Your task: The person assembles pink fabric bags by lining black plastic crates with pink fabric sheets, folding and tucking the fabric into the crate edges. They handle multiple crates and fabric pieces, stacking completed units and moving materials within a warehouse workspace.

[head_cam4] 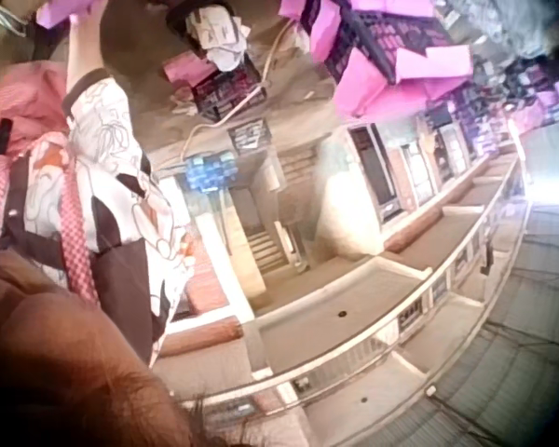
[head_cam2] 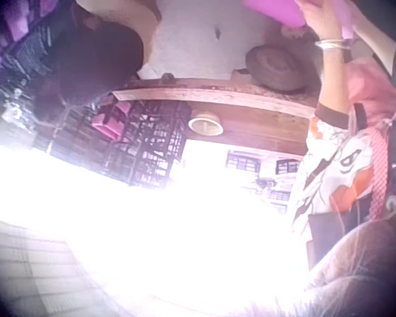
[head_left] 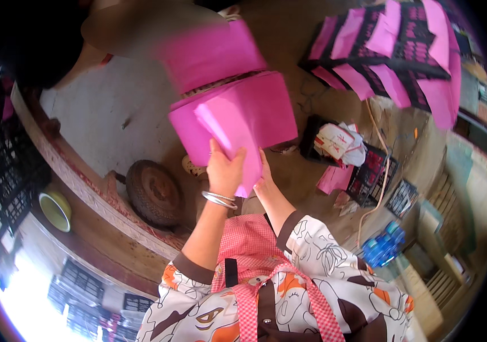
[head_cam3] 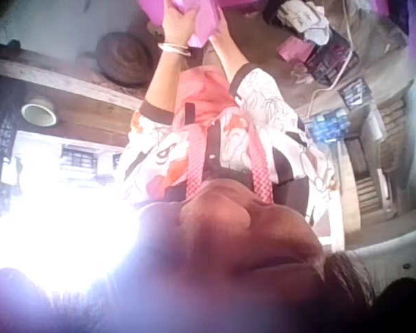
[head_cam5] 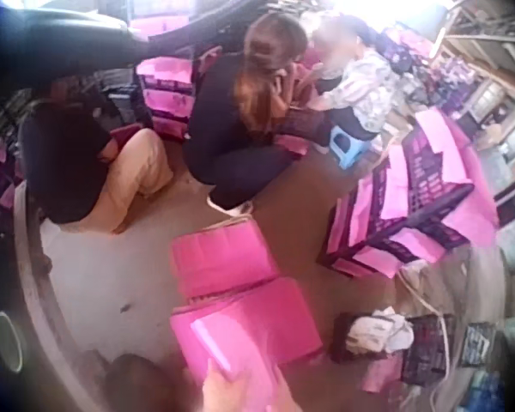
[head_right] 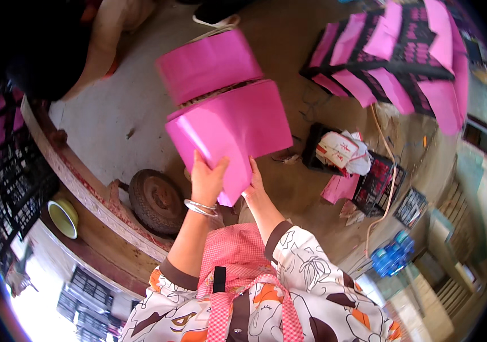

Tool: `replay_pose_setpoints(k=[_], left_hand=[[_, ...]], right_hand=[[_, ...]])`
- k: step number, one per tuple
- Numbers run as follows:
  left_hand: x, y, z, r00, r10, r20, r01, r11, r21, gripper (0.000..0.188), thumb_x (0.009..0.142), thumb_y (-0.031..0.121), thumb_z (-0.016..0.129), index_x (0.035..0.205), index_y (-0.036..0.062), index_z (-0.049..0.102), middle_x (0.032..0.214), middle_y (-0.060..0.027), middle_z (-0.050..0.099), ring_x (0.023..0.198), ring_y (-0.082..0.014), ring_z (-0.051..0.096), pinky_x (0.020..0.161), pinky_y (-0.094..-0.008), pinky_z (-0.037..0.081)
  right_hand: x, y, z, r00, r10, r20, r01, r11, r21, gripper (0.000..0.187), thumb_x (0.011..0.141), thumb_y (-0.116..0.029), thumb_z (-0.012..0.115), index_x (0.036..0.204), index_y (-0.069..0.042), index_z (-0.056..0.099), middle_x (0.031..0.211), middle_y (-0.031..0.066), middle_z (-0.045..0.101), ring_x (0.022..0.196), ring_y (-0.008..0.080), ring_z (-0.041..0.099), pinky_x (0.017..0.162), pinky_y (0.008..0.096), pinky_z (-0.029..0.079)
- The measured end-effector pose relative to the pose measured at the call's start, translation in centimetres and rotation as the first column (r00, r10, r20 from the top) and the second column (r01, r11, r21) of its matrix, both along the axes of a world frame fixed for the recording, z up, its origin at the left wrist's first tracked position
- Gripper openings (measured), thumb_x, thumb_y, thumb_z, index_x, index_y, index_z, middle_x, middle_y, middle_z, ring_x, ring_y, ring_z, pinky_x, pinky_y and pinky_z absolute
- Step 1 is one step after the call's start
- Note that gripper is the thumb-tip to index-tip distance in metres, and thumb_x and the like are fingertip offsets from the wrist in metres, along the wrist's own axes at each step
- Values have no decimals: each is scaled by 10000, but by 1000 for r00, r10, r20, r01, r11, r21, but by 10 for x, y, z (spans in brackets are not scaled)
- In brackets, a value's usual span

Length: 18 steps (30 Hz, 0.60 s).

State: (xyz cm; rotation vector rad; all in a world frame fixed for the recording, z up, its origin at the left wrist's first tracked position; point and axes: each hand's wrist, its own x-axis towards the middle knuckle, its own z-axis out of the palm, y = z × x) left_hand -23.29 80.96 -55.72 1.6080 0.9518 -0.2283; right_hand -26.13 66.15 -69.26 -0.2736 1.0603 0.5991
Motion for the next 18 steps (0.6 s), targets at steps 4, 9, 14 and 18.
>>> replay_pose_setpoints(k=[4, 9, 14, 18], left_hand=[[10, -15, 33, 991, 75, 108, -56, 985, -163, 520, 792, 159, 661, 1187, -85, 426, 969, -224, 643, 868, -298, 655, 778, -366, 515], [11, -62, 94, 977, 109, 184, -61, 967, -248, 473, 815, 48, 654, 1215, -49, 422, 1103, -128, 581, 986, -197, 581, 868, -314, 475], [5, -115, 166, 969, 104, 226, 22, 868, -496, 457, 829, 8, 625, 1235, -23, 417, 1124, -111, 564, 992, -193, 574, 874, -322, 474], [-11, -170, 168, 965, -107, 239, 226, 802, -552, 496, 803, 80, 672, 1199, -58, 407, 1119, -154, 568, 1000, -214, 579, 878, -322, 470]], right_hand=[[10, -32, 35, 998, -34, -51, 36, 999, 25, 304, 862, -282, 635, 1068, -60, 606, 1050, 93, 650, 975, 248, 617, 857, 412, 517], [33, -95, 130, 999, -23, -23, 22, 1000, -7, 308, 858, -246, 643, 1090, -52, 588, 1075, 101, 640, 996, 253, 606, 884, 430, 499], [11, -156, 222, 987, -147, -63, 134, 977, -167, 320, 863, -234, 635, 1119, -52, 577, 1094, 99, 637, 1019, 254, 600, 917, 433, 478], [-45, -208, 260, 951, -308, -35, 285, 914, -290, 338, 849, -246, 650, 1130, -69, 584, 1118, 82, 638, 1031, 243, 601, 923, 432, 475]])
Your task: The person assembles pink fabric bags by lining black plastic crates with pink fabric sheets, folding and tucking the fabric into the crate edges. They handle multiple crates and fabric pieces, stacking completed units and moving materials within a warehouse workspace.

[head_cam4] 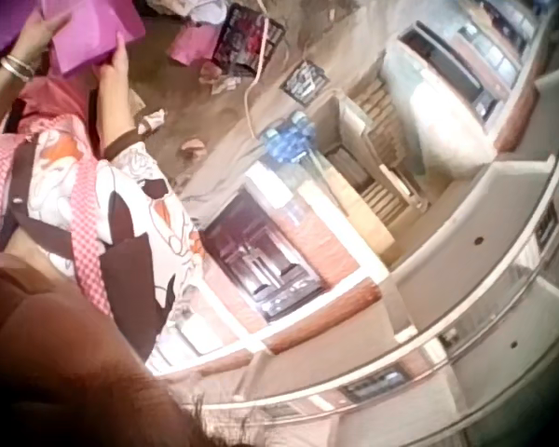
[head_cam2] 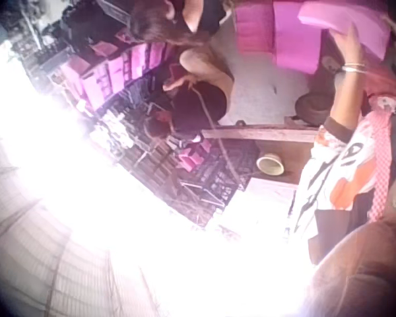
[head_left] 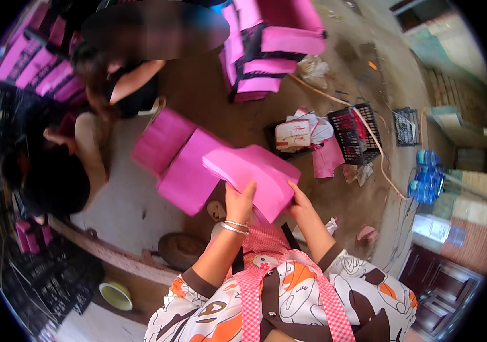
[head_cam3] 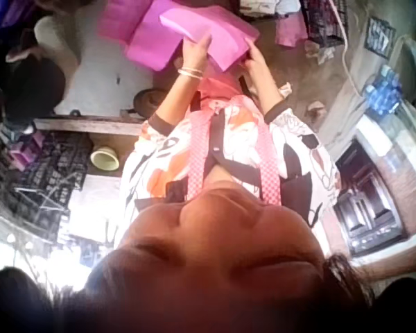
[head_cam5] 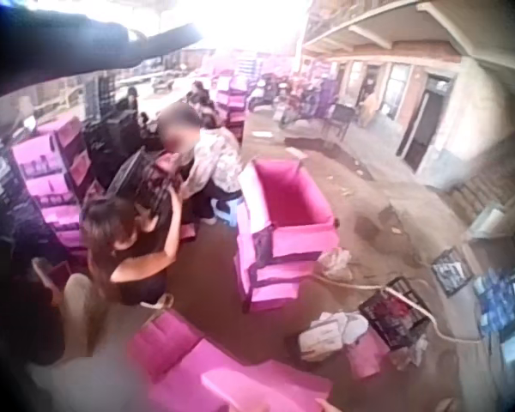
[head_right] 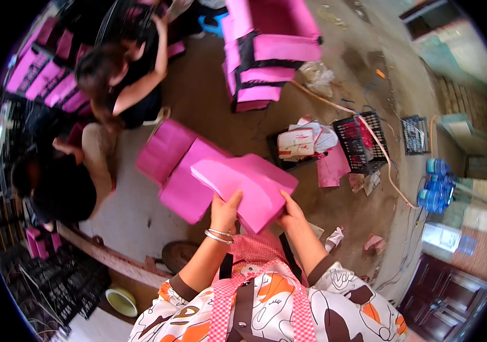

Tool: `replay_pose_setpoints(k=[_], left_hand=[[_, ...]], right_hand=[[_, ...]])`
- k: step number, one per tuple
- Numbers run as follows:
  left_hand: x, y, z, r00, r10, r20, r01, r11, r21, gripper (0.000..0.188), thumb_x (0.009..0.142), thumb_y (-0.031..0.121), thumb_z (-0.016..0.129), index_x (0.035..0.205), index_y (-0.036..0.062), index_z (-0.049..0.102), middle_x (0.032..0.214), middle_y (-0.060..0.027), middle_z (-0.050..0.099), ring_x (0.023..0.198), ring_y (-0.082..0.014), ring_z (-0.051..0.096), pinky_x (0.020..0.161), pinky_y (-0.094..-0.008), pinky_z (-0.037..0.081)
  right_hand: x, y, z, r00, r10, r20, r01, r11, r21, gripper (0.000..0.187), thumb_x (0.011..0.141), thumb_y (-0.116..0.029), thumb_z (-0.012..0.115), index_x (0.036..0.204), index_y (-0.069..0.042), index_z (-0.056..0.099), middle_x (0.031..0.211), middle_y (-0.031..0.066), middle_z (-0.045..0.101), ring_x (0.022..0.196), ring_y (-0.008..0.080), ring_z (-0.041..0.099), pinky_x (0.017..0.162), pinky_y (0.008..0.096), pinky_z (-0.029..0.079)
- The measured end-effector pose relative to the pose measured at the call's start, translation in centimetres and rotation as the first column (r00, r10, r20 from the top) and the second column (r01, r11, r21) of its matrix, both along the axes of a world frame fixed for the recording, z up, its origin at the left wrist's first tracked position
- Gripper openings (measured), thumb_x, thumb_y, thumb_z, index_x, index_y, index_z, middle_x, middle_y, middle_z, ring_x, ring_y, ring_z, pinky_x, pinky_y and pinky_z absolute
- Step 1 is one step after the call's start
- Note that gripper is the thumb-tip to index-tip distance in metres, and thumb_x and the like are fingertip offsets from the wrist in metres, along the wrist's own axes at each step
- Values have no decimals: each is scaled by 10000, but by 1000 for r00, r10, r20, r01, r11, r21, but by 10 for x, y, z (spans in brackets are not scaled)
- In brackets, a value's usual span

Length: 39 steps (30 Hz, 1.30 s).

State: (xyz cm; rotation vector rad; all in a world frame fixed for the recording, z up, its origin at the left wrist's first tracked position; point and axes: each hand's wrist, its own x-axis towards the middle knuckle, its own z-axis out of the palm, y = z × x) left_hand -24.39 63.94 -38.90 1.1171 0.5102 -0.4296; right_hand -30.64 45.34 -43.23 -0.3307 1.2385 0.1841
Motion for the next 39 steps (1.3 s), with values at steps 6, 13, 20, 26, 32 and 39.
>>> replay_pose_setpoints(k=[6, 13, 20, 26, 32, 39], left_hand=[[-25, -126, 9, 951, -308, 6, 307, 949, 67, 370, 809, 43, 653, 1127, -21, 476, 1018, -115, 616, 912, -200, 616, 795, -320, 509], [-48, -300, 16, 759, -648, -61, 650, 748, 137, 541, 762, 172, 711, 1141, -70, 411, 1018, -187, 608, 896, -238, 623, 771, -342, 518], [-67, -450, 28, 445, -889, -109, 852, 383, 357, 608, 730, 292, 705, 1136, -56, 416, 1013, -262, 609, 926, -351, 631, 792, -389, 504], [-77, -533, 68, 271, -959, -82, 885, 214, 415, 637, 731, 308, 699, 1165, -53, 403, 1040, -266, 609, 959, -363, 628, 818, -392, 495], [-78, -597, 77, 150, -986, -72, 915, 111, 388, 631, 740, 285, 703, 1167, -64, 398, 1031, -251, 612, 945, -340, 633, 810, -379, 494], [-25, -665, 52, 110, -985, -130, 923, 52, 382, 549, 747, 203, 738, 1120, -71, 443, 1009, -176, 622, 883, -230, 630, 753, -342, 513]], right_hand=[[-84, -100, 20, 967, -254, 10, 253, 960, -121, 359, 828, -274, 668, 1129, -92, 598, 1103, 67, 651, 992, 235, 625, 885, 442, 501], [-162, -214, 24, 873, -486, 47, 485, 852, -198, 384, 788, -292, 706, 1104, -91, 618, 1104, 74, 649, 1011, 250, 617, 874, 462, 506], [-209, -298, 22, 722, -628, 290, 681, 719, -140, 407, 789, -279, 697, 1141, -99, 600, 1162, 75, 617, 1076, 265, 578, 943, 469, 457], [-217, -333, 82, 885, -138, 446, 431, 609, -666, 664, 663, 187, 493, 1273, -69, 443, 1173, 38, 537, 1069, 153, 535, 897, 275, 433], [-209, -365, 97, 935, -170, 311, 353, 519, -778, 630, 618, 176, 418, 1203, -40, 504, 1055, 23, 552, 955, 121, 540, 800, 230, 441], [-165, -415, 66, 872, -338, 353, 487, 535, -690, 657, 633, 188, 457, 1242, -57, 481, 992, -12, 559, 832, 92, 531, 728, 205, 432]])
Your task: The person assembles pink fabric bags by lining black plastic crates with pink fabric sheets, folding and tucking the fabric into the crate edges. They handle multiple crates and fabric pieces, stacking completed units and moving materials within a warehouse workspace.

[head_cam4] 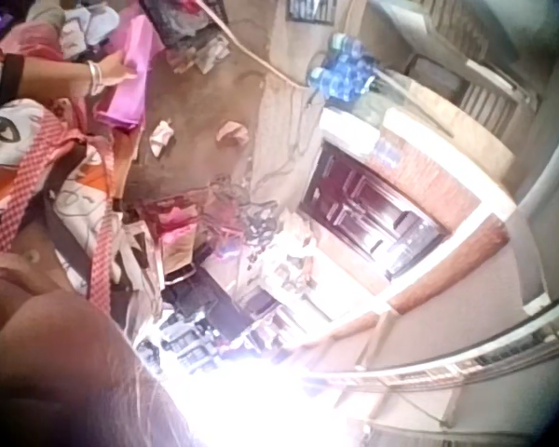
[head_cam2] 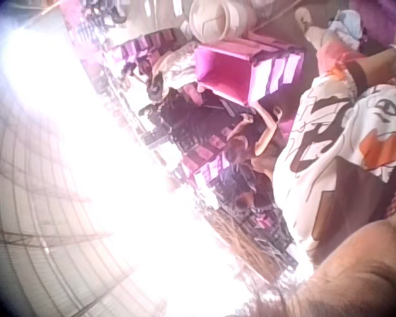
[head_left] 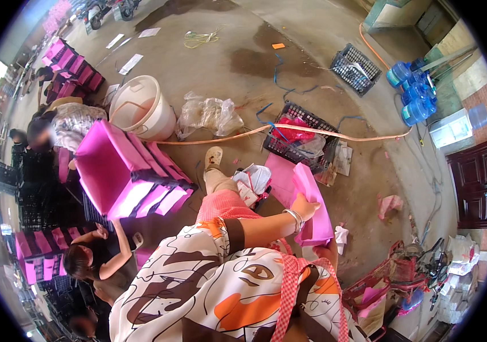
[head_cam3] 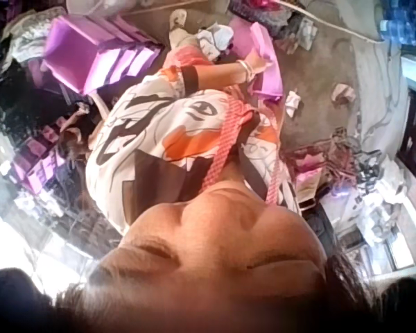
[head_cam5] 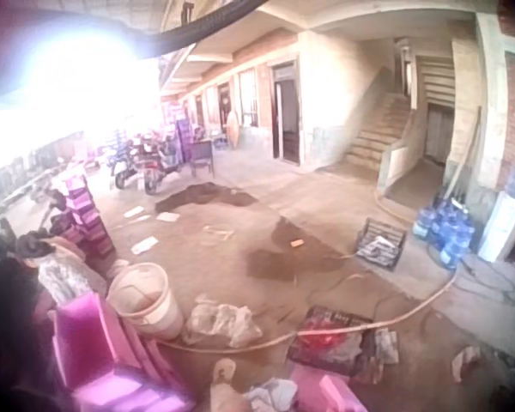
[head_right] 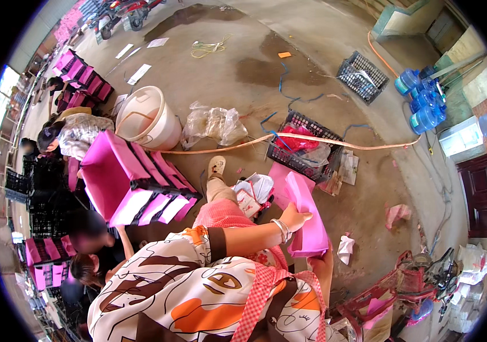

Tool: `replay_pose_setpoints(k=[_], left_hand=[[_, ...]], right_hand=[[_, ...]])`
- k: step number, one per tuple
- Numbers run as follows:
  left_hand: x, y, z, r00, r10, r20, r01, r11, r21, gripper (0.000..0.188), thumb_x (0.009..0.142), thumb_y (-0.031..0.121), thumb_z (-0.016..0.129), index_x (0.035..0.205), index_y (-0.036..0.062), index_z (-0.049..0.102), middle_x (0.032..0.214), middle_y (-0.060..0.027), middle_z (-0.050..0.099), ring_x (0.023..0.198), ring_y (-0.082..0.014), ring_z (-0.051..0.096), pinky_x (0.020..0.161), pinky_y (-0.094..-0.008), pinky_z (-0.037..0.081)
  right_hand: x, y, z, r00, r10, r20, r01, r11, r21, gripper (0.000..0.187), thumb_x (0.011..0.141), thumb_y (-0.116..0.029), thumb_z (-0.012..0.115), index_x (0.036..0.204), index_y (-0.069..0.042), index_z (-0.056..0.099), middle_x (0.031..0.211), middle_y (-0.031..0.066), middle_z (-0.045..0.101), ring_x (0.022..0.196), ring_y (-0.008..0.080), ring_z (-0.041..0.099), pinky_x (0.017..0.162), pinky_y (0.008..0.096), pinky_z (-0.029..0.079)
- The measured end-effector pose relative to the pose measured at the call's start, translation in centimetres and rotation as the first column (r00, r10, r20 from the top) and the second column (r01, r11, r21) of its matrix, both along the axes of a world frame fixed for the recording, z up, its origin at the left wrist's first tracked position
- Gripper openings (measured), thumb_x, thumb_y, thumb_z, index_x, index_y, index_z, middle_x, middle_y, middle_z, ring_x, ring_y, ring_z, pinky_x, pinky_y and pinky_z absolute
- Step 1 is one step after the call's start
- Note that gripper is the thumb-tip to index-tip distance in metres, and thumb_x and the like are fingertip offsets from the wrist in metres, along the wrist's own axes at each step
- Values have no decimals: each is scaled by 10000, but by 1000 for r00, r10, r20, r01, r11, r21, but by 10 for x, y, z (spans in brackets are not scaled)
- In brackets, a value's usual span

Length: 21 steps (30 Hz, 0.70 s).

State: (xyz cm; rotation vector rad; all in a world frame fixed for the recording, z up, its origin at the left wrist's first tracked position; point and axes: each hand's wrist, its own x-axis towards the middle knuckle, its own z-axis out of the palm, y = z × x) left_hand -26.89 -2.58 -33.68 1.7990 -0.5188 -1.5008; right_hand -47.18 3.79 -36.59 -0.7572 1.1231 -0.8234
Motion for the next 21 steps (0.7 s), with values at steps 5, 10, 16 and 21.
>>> replay_pose_setpoints(k=[5, 10, 16, 21], left_hand=[[92, -55, -40, 996, 38, -78, -38, 999, 3, 608, 743, 229, 746, 1155, -89, 431, 1032, -199, 616, 915, -241, 628, 767, -348, 512], [230, -124, -49, 1000, -15, -10, 16, 999, 39, 643, 751, 279, 737, 1164, -93, 412, 1039, -252, 601, 946, -299, 630, 779, -373, 516], [428, -187, -13, 981, 171, -97, -166, 985, 53, 632, 759, 287, 716, 1154, -80, 388, 1043, -268, 592, 989, -335, 615, 812, -388, 502], [583, -254, 20, 936, 348, -59, -349, 937, -26, 604, 766, 308, 682, 1141, -54, 376, 1053, -303, 595, 1000, -427, 597, 880, -435, 464]], right_hand=[[98, -85, -12, 846, -532, 41, 409, 695, 591, 550, 692, 129, 515, 1208, -59, 496, 1032, 3, 589, 875, 110, 559, 767, 239, 461], [202, -151, -44, 975, -47, -217, 103, 961, 255, 416, 737, 6, 632, 1141, -43, 545, 1035, 70, 637, 948, 171, 591, 831, 321, 477], [432, -250, 38, 769, 376, -517, -376, 920, 111, 607, 644, 107, 590, 1227, -45, 510, 1105, 66, 608, 945, 170, 581, 774, 292, 470], [617, -336, 108, 866, 403, -297, -393, 914, 96, 551, 732, 82, 522, 1265, -54, 497, 1170, 48, 578, 999, 159, 563, 806, 284, 468]])
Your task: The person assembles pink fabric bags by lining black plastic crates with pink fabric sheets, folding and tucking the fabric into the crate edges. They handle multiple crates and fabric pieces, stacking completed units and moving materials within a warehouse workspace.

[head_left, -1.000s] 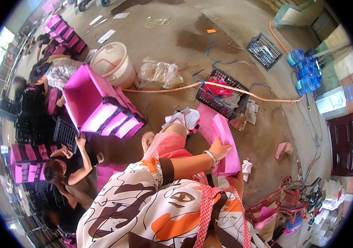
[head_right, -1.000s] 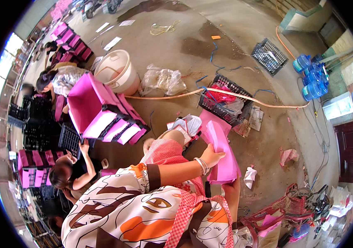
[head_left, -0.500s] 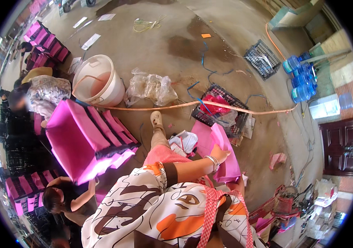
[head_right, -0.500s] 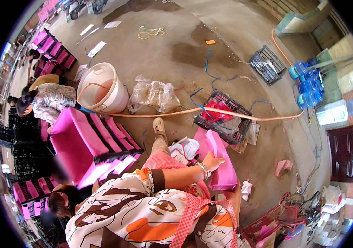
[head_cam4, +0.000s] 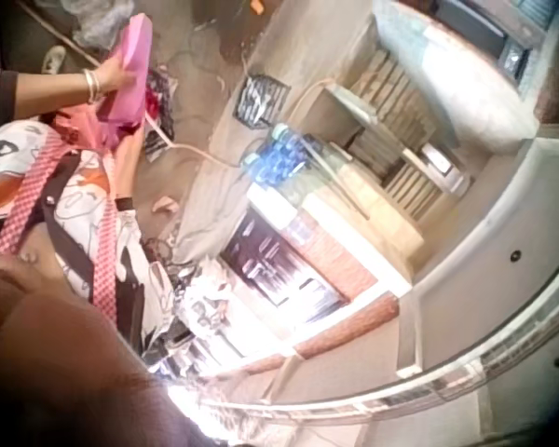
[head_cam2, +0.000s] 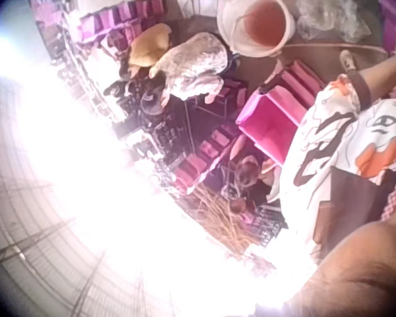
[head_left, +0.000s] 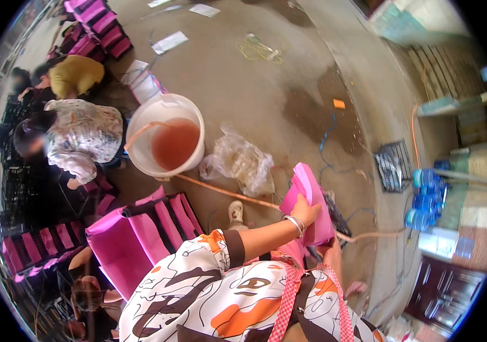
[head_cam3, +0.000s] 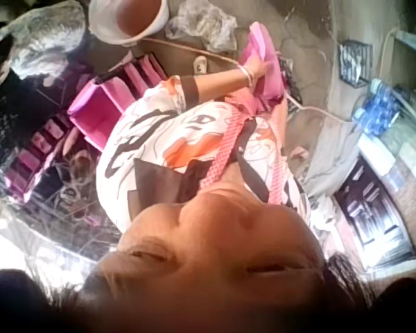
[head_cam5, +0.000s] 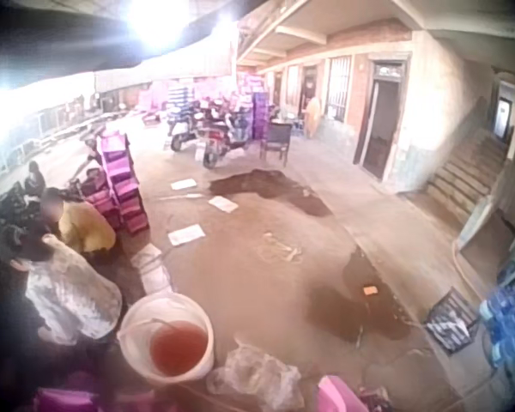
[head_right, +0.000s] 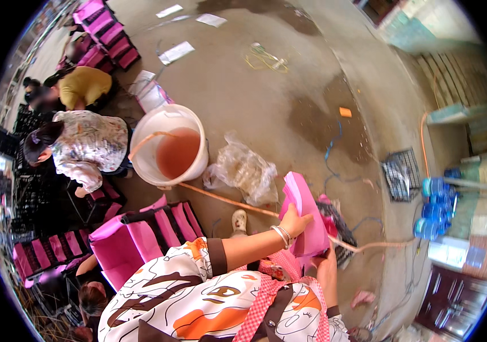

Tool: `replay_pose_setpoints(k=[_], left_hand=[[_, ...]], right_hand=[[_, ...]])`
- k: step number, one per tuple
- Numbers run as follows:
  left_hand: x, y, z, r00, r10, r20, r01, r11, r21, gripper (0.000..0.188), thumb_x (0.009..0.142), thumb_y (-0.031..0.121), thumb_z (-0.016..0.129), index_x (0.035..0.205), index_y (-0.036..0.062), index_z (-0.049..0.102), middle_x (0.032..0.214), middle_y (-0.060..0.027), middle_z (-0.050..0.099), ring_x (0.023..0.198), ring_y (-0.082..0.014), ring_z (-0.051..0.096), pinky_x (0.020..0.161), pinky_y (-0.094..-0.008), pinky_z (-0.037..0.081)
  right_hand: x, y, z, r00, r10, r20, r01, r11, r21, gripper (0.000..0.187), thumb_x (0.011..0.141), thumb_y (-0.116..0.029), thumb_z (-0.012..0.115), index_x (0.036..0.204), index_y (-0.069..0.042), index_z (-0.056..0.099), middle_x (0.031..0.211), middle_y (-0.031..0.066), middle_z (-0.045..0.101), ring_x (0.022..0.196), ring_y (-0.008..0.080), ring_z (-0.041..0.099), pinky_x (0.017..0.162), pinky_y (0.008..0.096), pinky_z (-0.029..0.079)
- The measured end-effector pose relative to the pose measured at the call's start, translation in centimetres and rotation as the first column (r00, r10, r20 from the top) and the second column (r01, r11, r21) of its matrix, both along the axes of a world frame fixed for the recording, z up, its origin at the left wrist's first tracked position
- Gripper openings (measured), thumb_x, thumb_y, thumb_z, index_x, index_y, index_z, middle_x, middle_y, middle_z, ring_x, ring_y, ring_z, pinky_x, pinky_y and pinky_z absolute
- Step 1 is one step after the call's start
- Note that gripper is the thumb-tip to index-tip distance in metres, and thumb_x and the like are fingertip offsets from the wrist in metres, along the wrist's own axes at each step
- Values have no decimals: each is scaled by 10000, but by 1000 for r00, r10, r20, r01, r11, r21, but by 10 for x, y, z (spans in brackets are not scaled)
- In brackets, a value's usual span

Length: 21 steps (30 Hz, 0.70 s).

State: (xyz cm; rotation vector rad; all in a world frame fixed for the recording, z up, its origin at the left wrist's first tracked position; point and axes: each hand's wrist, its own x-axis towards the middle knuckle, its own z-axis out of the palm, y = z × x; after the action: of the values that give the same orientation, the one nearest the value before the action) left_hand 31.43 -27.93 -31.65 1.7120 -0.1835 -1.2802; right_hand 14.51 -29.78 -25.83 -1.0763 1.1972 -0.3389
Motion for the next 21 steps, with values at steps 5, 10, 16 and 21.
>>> replay_pose_setpoints(k=[5, 10, 16, 21], left_hand=[[143, -72, 10, 961, 278, -15, -278, 956, -99, 639, 760, 287, 694, 1179, -71, 370, 1097, -299, 577, 1009, -403, 599, 884, -416, 471], [273, -142, 31, 915, 403, -13, -399, 900, -174, 667, 746, 284, 694, 1196, -82, 366, 1104, -293, 576, 1014, -384, 601, 886, -398, 475], [435, -240, -40, 778, 625, 63, -609, 775, -167, 663, 738, 254, 707, 1201, -86, 374, 1101, -278, 582, 1007, -357, 610, 871, -379, 487], [556, -291, -28, 694, 714, -93, -720, 690, -75, 637, 744, 207, 708, 1202, -90, 380, 1109, -267, 578, 1031, -351, 598, 879, -385, 484]], right_hand=[[139, -126, -28, 971, -71, 229, 6, 962, 271, 357, 835, -95, 579, 1190, -83, 545, 1141, 57, 600, 1021, 184, 583, 851, 319, 488], [269, -276, -100, 910, -399, 112, 241, 729, 640, 227, 795, -223, 670, 972, -84, 646, 972, 41, 685, 891, 206, 653, 808, 412, 547], [469, -362, -128, 980, -176, 96, 54, 693, 719, 234, 816, -212, 657, 1024, -106, 638, 1015, 16, 672, 911, 175, 633, 817, 317, 528], [594, -424, -107, 897, 355, 264, -420, 871, 255, 389, 771, -16, 503, 1153, -58, 565, 957, -1, 591, 890, 116, 560, 790, 236, 450]])
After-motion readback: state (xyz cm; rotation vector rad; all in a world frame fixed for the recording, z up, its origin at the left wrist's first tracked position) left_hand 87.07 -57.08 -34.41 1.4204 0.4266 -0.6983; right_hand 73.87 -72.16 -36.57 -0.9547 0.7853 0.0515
